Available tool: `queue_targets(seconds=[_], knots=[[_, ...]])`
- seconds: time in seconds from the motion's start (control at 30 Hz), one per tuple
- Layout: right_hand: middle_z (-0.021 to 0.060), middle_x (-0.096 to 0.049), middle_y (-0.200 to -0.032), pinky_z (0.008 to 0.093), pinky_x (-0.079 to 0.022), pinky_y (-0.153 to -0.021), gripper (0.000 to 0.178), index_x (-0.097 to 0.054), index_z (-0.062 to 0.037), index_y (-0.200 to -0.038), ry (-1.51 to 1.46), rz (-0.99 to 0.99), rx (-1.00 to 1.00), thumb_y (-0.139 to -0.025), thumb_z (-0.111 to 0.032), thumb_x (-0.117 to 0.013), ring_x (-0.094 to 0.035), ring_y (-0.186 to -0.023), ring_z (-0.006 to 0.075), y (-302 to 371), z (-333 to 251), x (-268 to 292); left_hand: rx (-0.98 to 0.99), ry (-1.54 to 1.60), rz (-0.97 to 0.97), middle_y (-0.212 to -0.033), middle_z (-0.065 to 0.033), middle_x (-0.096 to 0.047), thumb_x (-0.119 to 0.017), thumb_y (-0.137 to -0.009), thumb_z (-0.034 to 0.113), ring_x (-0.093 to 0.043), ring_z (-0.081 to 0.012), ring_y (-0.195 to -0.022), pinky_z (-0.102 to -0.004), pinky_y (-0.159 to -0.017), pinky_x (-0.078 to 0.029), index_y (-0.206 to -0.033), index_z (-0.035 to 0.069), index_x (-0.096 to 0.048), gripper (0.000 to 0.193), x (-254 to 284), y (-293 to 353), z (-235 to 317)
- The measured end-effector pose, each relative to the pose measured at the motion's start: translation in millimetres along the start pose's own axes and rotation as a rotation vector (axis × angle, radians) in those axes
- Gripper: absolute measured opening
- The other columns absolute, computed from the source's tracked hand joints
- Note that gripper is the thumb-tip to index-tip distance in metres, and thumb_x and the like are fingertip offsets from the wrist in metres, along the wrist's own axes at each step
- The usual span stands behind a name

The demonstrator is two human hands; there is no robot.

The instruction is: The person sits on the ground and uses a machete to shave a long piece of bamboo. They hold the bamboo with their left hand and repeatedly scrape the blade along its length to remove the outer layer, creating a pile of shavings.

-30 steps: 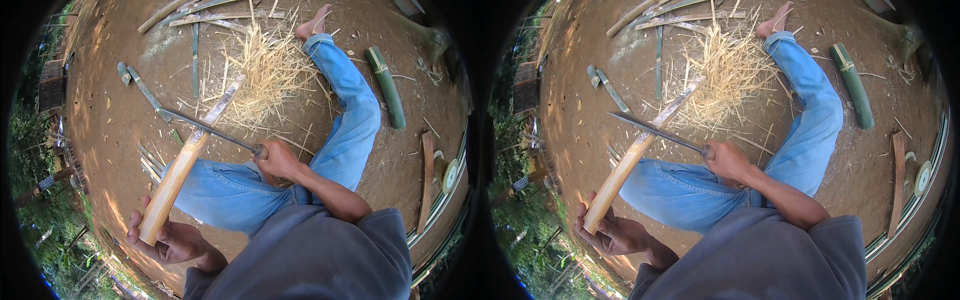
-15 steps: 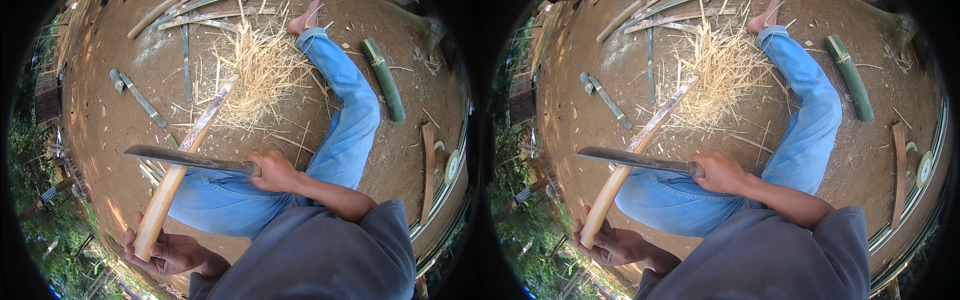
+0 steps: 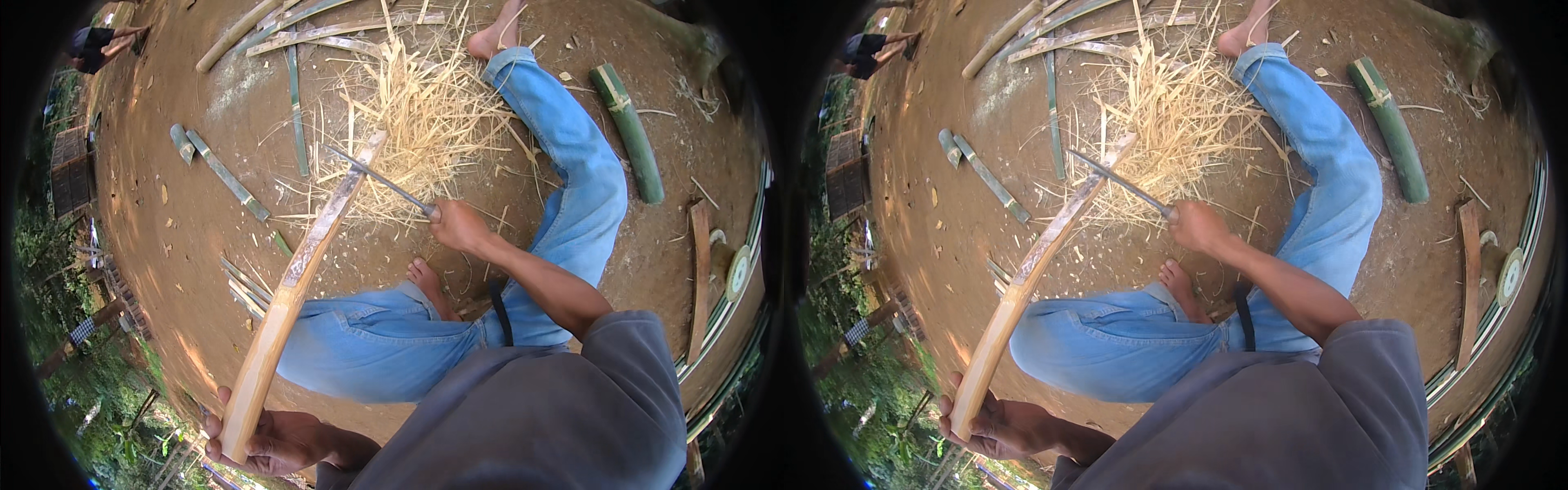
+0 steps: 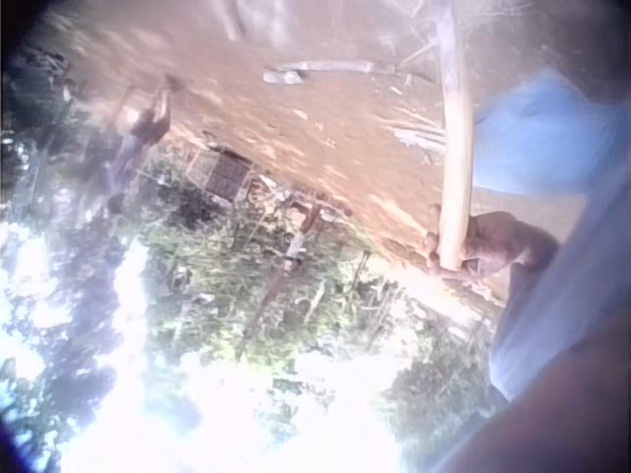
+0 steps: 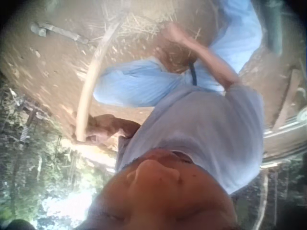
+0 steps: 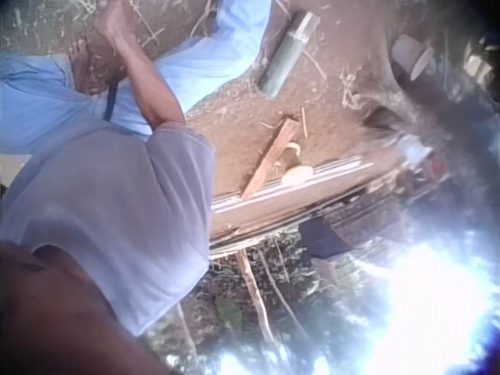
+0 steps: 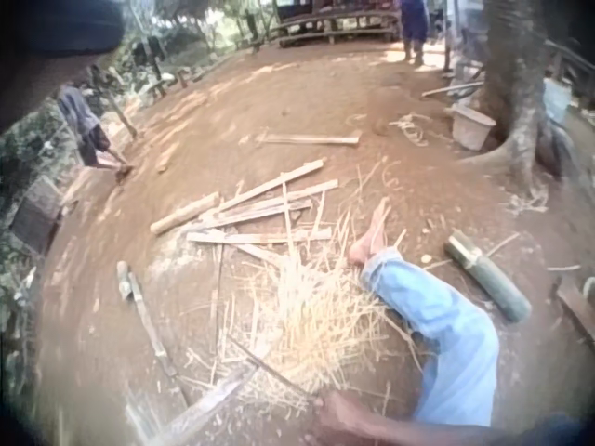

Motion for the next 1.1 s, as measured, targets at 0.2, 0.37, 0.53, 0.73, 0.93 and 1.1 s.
queue_targets(seconds=[0.2,0.37,0.53,0.73,0.93,1.1], knots=[[0.0217,-0.064,-0.07,0.0463,-0.052,-0.065,0.018,-0.062,-0.0015,-0.096,0.086,-0.016,0.267,-0.082,-0.013,-0.06,-0.065,-0.068,0.0398,-2,-17,-9,0.016,-0.07,0.03,-0.129,-0.0179,-0.045,-0.043,-0.101,0.031,-0.05,-0.0418,-0.122,-0.0515,-0.105,-0.045,-0.128,-0.001,-0.036,0.042,-11,-14,4],[0.0198,-0.064,-0.067,0.0452,-0.052,-0.057,0.02,-0.063,-0.0006,-0.097,0.04,0.002,0.127,-0.082,-0.012,-0.06,-0.065,-0.06,0.0337,-30,-4,-6,0.036,-0.024,0.066,-0.132,-0.0169,-0.044,-0.041,-0.102,0.028,-0.048,-0.0417,-0.124,-0.0521,-0.106,-0.044,-0.133,0.001,-0.034,0.042,-16,-21,-7],[0.0167,-0.065,-0.068,0.0439,-0.051,-0.052,0.021,-0.062,0.0021,-0.097,0.149,-0.041,0.4,-0.086,-0.016,-0.058,-0.063,-0.055,0.0276,-46,-7,-18,-0.087,0.018,0.104,-0.115,-0.0135,-0.055,-0.047,-0.101,0.027,-0.06,-0.0291,-0.098,-0.0374,-0.079,-0.059,-0.129,0.001,-0.04,0.039,-36,-36,-4],[0.0181,-0.064,-0.07,0.0454,-0.052,-0.062,0.018,-0.06,-0.0003,-0.096,0.117,-0.061,0.009,-0.085,-0.015,-0.057,-0.065,-0.064,0.0315,-99,32,2,-0.229,-0.338,0.078,-0.111,-0.0122,-0.053,-0.048,-0.1,0.029,-0.056,-0.0259,-0.1,-0.0365,-0.079,-0.058,-0.126,0.001,-0.043,0.038,-35,-43,-10],[0.0277,-0.065,-0.082,0.0496,-0.05,-0.07,0.025,-0.061,0.002,-0.096,0.129,0.096,-0.118,-0.087,-0.021,-0.056,-0.065,-0.078,0.0409,-125,97,-6,0.036,-0.13,0.008,-0.131,-0.0243,-0.046,-0.04,-0.102,0.027,-0.048,-0.0421,-0.123,-0.0509,-0.104,-0.045,-0.135,-0.006,-0.032,0.047,-40,-53,-11],[0.0135,-0.06,-0.063,0.0419,-0.047,-0.057,0.018,-0.059,0.001,-0.08,-0.102,0.06,-0.238,-0.078,-0.017,-0.062,-0.062,-0.06,0.0259,-105,102,3,0.186,-0.027,-0.051,-0.13,-0.0268,-0.049,-0.043,-0.102,0.024,-0.052,-0.0426,-0.119,-0.0484,-0.099,-0.051,-0.137,-0.007,-0.03,0.049,-3,-69,-50]])
Point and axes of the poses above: each hand's wrist, its own y-axis away from the middle knuckle, its own x-axis out of the back of the hand, z = x × y, the point moved 3 cm from there along -y, towards the middle knuckle
